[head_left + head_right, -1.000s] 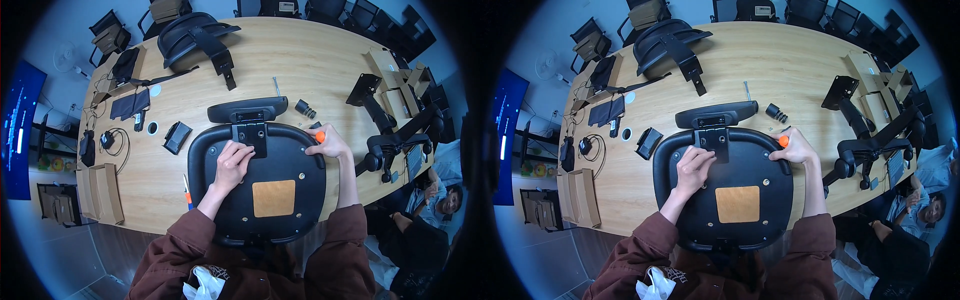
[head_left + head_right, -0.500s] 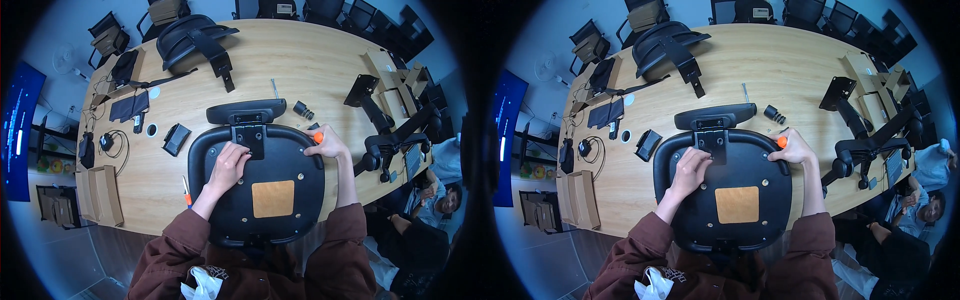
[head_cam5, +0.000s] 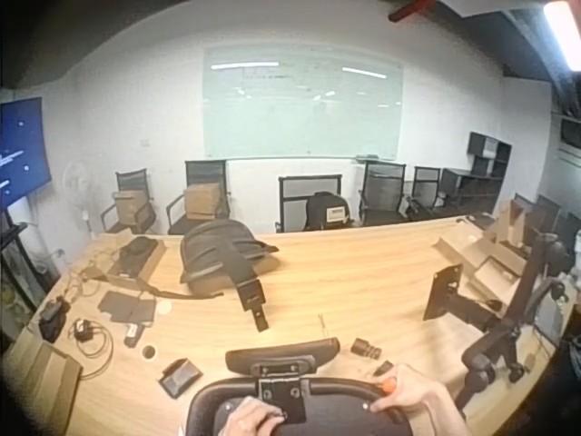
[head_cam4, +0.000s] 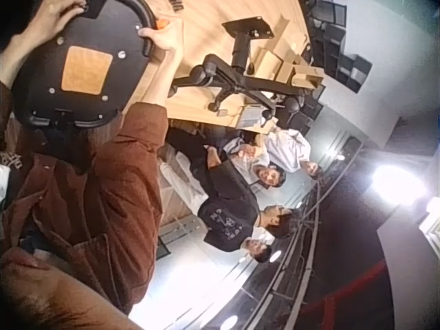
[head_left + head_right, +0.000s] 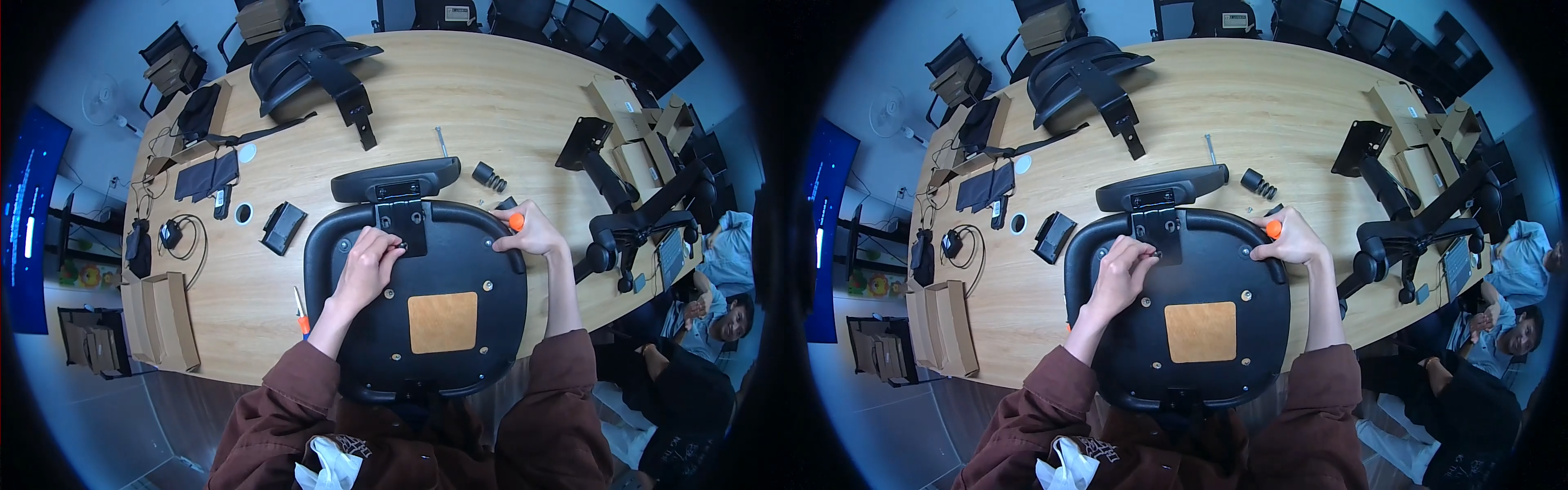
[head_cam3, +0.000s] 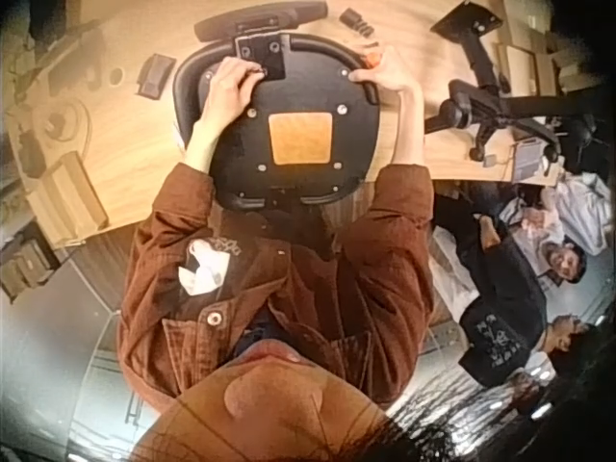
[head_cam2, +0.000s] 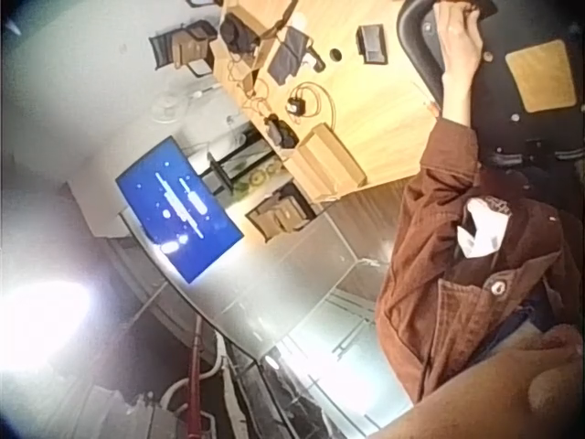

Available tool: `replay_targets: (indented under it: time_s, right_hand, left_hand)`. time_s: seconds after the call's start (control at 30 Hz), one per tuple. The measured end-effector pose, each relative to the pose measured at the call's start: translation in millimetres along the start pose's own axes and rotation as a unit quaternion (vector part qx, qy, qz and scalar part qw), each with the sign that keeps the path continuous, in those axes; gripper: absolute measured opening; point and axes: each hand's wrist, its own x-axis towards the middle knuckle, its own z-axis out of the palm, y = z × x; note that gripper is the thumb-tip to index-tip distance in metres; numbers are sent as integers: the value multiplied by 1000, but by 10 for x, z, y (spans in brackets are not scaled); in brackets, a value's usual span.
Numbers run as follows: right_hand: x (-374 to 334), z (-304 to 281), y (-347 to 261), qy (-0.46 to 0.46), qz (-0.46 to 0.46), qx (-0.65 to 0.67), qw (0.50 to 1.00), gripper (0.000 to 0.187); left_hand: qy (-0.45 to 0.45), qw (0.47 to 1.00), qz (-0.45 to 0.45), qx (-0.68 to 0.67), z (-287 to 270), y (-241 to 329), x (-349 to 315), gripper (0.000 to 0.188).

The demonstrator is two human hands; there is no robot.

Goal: The user is assembling an office chair by attaching the seat plate and backrest using a screwdriver and screws.

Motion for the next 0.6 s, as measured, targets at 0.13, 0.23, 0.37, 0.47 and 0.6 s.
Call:
replay_targets:
  time_s: [0.13, 0.23, 0.37, 0.47, 0.6]
  right_hand:
    - [-12, -7, -26, 0, 8, -1, 1000, 70]
    - [-31, -10, -40, -1, 12, 5, 1000, 70]
    - [-3, -2, -25, -1, 1, 5, 1000, 68]
    - [15, 8, -32, -9, 12, 8, 1000, 65]
    - [22, 18, -69, -9, 8, -1, 1000, 61]
  left_hand:
    - [-51, 998, 40, 15, -52, 6, 82, 15]
    - [-81, 994, 64, 26, -82, -6, 193, 14]
    - [-118, 990, 81, 19, -70, -22, 274, 11]
    - [-131, 988, 79, 17, -27, -16, 256, 11]
    - [-86, 994, 66, 15, -53, -16, 147, 13]
